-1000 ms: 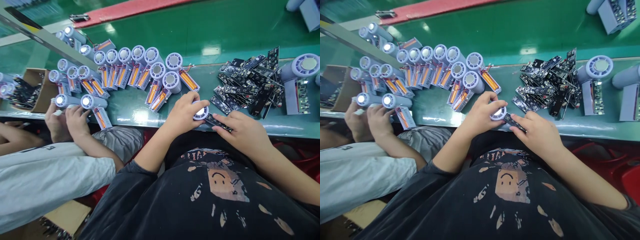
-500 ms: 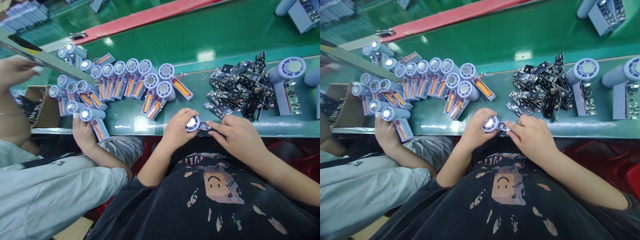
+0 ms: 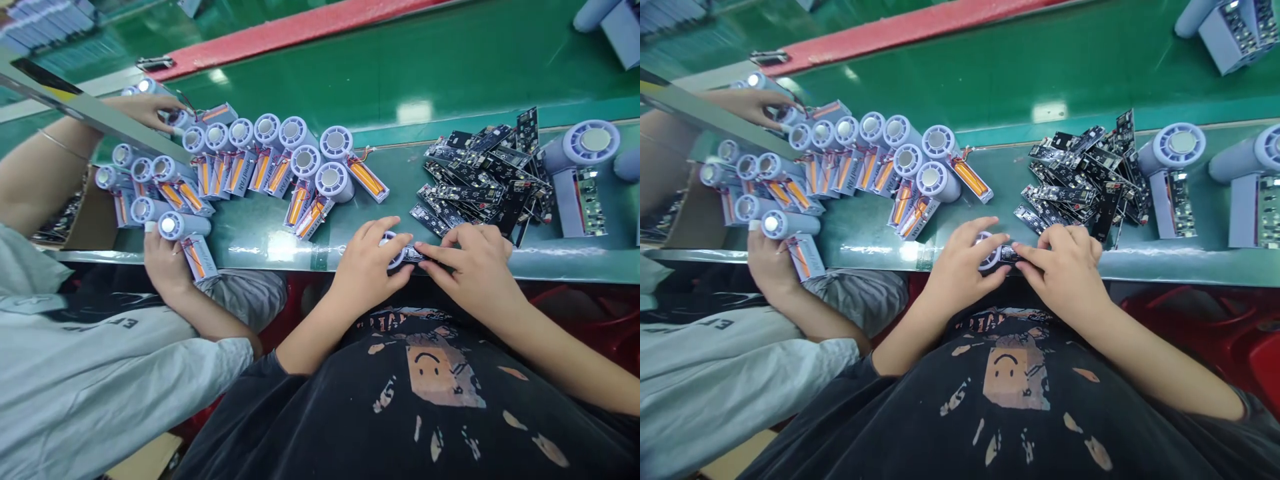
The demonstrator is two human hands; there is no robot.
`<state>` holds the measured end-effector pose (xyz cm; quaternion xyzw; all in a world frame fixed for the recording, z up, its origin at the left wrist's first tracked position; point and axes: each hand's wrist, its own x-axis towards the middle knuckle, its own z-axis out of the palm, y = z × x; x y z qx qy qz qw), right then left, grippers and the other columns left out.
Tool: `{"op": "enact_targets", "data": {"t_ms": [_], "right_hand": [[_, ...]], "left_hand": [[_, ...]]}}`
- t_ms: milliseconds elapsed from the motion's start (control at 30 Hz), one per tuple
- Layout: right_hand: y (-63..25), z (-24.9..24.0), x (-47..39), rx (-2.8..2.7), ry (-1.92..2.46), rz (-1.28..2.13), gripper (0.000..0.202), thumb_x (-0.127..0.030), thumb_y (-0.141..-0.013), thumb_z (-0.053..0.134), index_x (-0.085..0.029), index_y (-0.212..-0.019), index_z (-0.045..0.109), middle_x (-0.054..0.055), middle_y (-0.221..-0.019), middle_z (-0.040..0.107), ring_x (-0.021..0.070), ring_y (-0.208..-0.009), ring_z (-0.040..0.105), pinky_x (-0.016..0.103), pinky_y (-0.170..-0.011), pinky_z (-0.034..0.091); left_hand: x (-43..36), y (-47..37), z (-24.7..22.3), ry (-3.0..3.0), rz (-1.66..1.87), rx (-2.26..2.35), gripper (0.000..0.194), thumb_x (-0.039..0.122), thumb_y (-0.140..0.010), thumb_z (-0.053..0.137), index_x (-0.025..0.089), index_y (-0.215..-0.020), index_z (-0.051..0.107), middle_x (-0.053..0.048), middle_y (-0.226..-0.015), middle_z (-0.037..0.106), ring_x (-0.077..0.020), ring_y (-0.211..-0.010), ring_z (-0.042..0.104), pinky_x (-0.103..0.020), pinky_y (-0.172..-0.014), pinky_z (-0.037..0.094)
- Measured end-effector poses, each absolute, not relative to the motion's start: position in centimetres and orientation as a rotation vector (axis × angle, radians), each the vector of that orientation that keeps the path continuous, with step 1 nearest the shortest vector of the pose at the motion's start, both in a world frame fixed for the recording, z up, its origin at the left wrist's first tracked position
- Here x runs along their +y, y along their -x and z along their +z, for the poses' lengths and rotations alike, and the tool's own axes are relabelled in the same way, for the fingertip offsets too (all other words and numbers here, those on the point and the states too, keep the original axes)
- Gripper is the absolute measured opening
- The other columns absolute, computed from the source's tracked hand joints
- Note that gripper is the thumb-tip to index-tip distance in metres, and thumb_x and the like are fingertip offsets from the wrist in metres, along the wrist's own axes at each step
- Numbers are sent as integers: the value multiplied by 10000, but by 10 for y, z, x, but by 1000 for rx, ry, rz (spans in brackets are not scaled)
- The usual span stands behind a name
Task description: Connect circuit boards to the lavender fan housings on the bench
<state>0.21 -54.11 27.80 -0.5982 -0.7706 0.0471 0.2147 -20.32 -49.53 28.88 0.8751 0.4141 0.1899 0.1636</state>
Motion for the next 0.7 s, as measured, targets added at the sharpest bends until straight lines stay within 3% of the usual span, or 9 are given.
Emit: {"op": "enact_targets", "data": {"t_ms": [233,400,700], "right_hand": [[-10,272,-533,-2129,1568,315,215,-352,-976,627,-295,-1135,761,45,-920,596,214,-880,574,359,-765,358],[-24,272,-545,-2206,1367,179,258,-265,-963,654,-217,-1212,699,106,-1141,660,254,-1009,629,400,-849,446],[-24,268,-552,-2261,1288,-26,230,-194,-934,688,-191,-1165,683,105,-1123,704,274,-987,645,413,-830,487]], "left_hand": [[-489,199,296,-2486,416,1168,169,256,-910,703,207,-1071,696,-78,-1167,678,-276,-1098,618,-477,-991,518],[-489,196,301,-2448,337,1199,182,273,-908,717,204,-1075,698,-67,-1162,667,-272,-1091,613,-453,-972,512],[-488,196,304,-2425,312,1195,188,254,-896,730,195,-1072,701,-66,-1160,677,-273,-1091,612,-453,-984,510]]}}
